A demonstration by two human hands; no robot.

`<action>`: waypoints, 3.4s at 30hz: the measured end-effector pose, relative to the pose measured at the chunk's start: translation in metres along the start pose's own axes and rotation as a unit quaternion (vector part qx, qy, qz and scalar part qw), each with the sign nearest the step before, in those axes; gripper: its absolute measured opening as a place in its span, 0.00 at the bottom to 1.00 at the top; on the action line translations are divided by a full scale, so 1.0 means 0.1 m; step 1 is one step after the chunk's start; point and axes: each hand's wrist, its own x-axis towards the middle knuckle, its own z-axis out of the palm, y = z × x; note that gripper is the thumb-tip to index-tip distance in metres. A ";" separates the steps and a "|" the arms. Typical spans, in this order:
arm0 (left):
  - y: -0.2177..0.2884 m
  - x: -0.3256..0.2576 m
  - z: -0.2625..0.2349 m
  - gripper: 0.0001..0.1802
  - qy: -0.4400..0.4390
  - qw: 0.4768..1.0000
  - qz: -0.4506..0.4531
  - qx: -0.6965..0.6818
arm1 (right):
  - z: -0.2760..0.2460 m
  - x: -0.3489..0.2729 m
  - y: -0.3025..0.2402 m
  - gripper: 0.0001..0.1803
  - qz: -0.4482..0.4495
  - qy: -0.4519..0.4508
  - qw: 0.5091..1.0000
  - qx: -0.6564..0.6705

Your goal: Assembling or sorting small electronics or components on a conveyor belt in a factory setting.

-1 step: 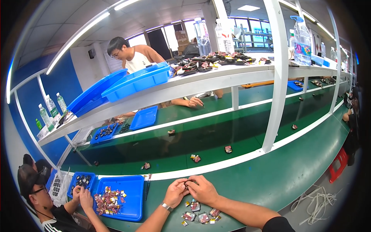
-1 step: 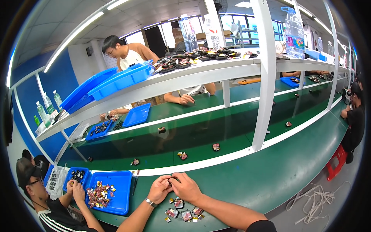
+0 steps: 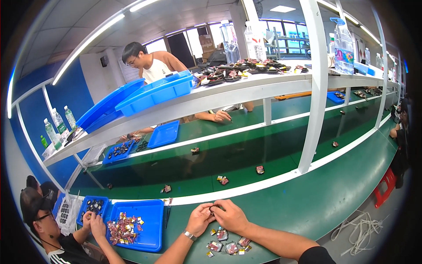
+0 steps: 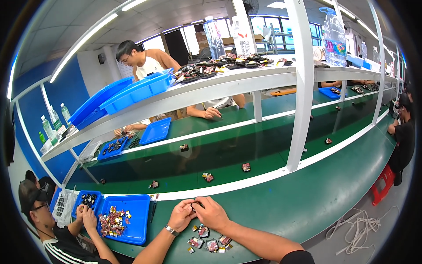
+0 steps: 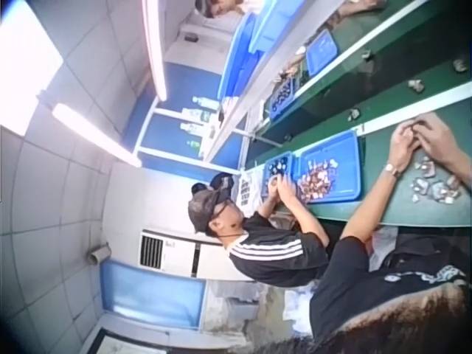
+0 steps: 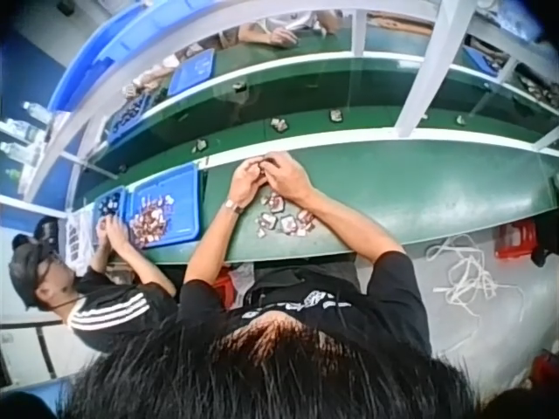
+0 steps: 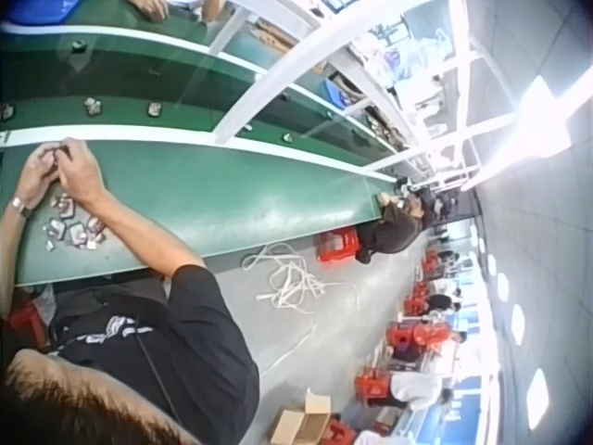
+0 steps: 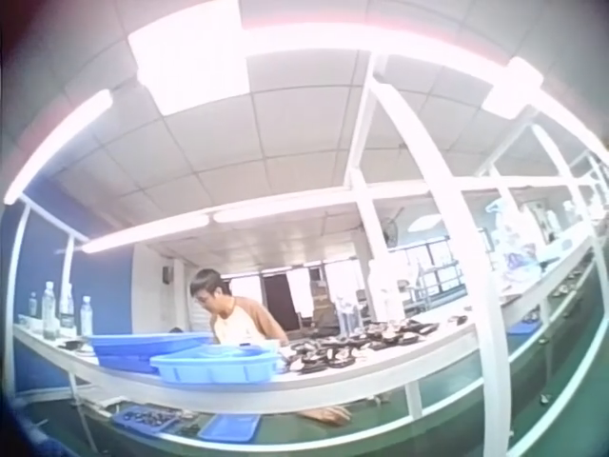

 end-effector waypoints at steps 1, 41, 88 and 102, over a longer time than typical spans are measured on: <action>-0.01 0.00 -0.01 0.15 0.000 1.000 0.006 -0.002 | -0.01 0.01 -0.01 0.11 -0.012 -0.012 1.000 -0.010; 0.13 -0.04 0.03 0.08 -0.025 0.983 0.025 0.183 | -0.11 0.02 0.26 0.07 0.069 -0.139 0.979 0.133; 0.06 -0.02 0.07 0.11 -0.002 0.998 -0.018 0.053 | -0.08 -0.03 0.21 0.08 0.116 -0.136 0.971 0.162; 0.03 -0.05 0.13 0.09 0.024 0.996 0.006 0.081 | 0.02 -0.07 0.18 0.10 0.114 -0.099 0.973 0.173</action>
